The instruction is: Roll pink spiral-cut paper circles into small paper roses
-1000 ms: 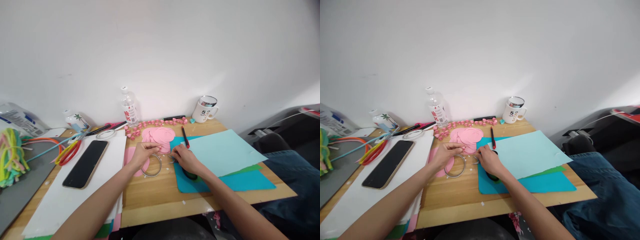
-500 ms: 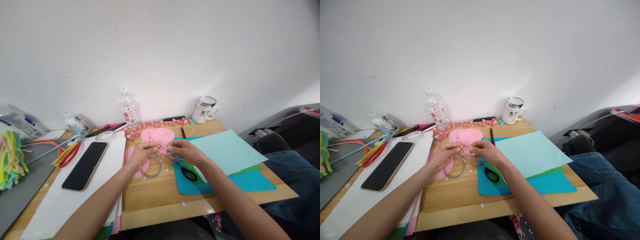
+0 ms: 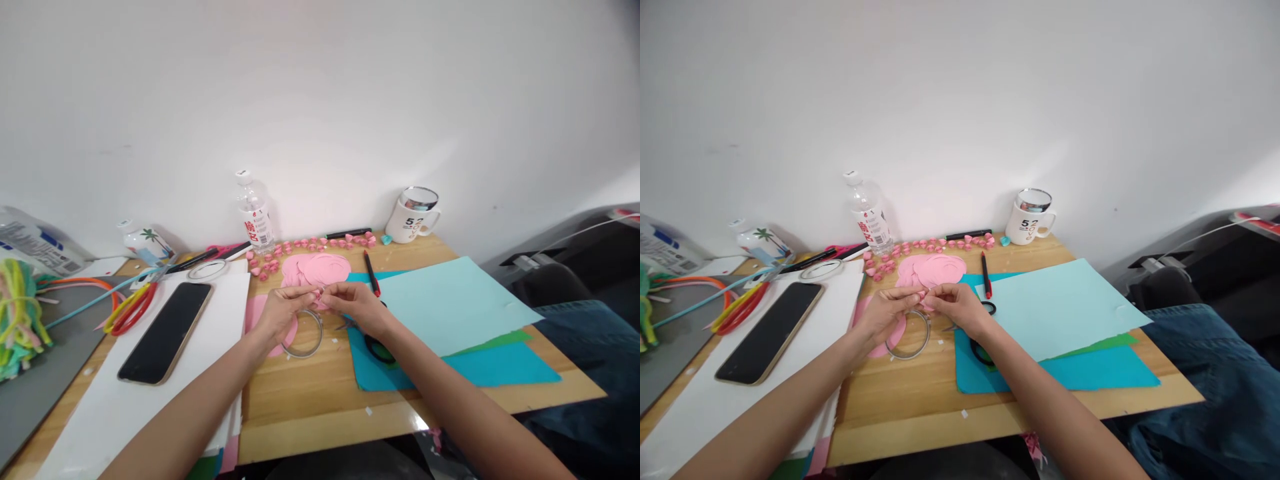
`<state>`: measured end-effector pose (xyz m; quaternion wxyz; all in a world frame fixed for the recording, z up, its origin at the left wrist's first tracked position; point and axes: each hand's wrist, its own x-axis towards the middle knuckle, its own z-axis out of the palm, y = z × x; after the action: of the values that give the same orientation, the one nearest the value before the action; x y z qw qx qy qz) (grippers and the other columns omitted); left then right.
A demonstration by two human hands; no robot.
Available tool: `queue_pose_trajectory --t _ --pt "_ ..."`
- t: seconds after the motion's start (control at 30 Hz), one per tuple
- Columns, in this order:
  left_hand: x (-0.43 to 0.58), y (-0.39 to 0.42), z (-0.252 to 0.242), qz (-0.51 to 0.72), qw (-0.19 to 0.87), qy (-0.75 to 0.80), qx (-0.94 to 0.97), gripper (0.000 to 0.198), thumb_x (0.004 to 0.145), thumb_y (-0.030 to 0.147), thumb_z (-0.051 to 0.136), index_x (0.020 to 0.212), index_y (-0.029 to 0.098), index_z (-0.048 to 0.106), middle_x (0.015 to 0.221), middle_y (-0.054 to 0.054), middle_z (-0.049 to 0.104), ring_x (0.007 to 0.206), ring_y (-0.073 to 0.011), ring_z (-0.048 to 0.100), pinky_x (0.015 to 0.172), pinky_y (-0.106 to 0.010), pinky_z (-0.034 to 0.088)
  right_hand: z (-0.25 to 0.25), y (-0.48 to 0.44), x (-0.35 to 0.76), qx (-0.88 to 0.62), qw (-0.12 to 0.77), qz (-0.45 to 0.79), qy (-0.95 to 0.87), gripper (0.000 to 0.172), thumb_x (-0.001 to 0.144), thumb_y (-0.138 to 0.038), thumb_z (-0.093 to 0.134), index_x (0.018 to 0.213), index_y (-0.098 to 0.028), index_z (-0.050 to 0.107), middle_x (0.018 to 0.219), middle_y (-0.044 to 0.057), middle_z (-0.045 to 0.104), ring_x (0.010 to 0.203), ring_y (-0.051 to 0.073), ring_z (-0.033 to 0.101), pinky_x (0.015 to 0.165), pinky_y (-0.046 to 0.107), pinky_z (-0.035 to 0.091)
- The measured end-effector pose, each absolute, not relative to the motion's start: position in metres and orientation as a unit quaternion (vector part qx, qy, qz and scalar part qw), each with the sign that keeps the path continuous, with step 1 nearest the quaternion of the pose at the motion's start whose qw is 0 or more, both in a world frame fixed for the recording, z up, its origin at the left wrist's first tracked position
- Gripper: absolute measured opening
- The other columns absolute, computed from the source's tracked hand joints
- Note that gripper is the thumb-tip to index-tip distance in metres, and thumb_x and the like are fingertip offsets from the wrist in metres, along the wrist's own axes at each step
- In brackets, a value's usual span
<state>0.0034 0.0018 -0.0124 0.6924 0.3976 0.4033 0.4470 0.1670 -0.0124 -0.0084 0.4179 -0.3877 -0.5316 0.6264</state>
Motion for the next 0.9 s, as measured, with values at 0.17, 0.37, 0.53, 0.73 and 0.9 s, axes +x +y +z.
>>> queue_pose_trajectory --t 0.17,0.37,0.53,0.73,0.9 --pt "0.004 0.002 -0.010 0.463 0.684 0.420 0.375 0.021 0.051 0.015 0.076 0.071 0.013 0.072 0.072 -0.007 0.071 0.068 -0.0159 0.062 0.071 -0.028 0.047 -0.010 -0.012 0.165 -0.451 0.440 0.538 -0.560 0.023 0.067 -0.037 0.063 0.065 -0.014 0.060 0.070 0.002 0.059 0.068 0.013 0.053 0.066 0.025 0.042" --pt "0.005 0.001 -0.008 0.473 0.696 0.422 0.337 0.022 0.047 0.014 0.078 0.068 0.013 0.072 0.066 -0.006 0.070 0.061 -0.0131 0.060 0.068 -0.027 0.046 -0.016 -0.016 0.160 -0.418 0.426 0.611 -0.520 0.028 0.068 -0.041 0.062 0.072 -0.013 0.061 0.068 0.003 0.062 0.064 0.013 0.055 0.064 0.026 0.043" --pt "0.006 0.001 -0.009 0.471 0.705 0.417 0.328 0.021 0.047 0.012 0.077 0.068 0.012 0.071 0.066 -0.007 0.070 0.062 -0.0130 0.060 0.067 -0.027 0.046 -0.022 -0.016 0.154 -0.412 0.452 0.630 -0.479 0.030 0.065 -0.043 0.064 0.071 -0.014 0.063 0.072 0.004 0.065 0.066 0.014 0.058 0.068 0.028 0.045" --pt "0.006 0.001 -0.010 0.468 0.721 0.394 0.326 0.022 0.049 0.012 0.077 0.070 0.011 0.071 0.069 -0.007 0.070 0.064 -0.0128 0.060 0.065 -0.025 0.046 -0.021 -0.015 0.152 -0.422 0.465 0.625 -0.464 0.029 0.063 -0.042 0.067 0.067 -0.013 0.064 0.068 0.004 0.065 0.064 0.013 0.058 0.066 0.027 0.045" --pt "0.006 -0.001 -0.008 0.462 0.727 0.385 0.331 0.021 0.051 0.013 0.076 0.071 0.011 0.071 0.066 -0.007 0.069 0.060 -0.0120 0.059 0.063 -0.024 0.046 -0.019 -0.016 0.151 -0.427 0.470 0.629 -0.449 0.027 0.060 -0.040 0.068 0.064 -0.014 0.064 0.067 0.003 0.065 0.061 0.013 0.059 0.064 0.027 0.047"
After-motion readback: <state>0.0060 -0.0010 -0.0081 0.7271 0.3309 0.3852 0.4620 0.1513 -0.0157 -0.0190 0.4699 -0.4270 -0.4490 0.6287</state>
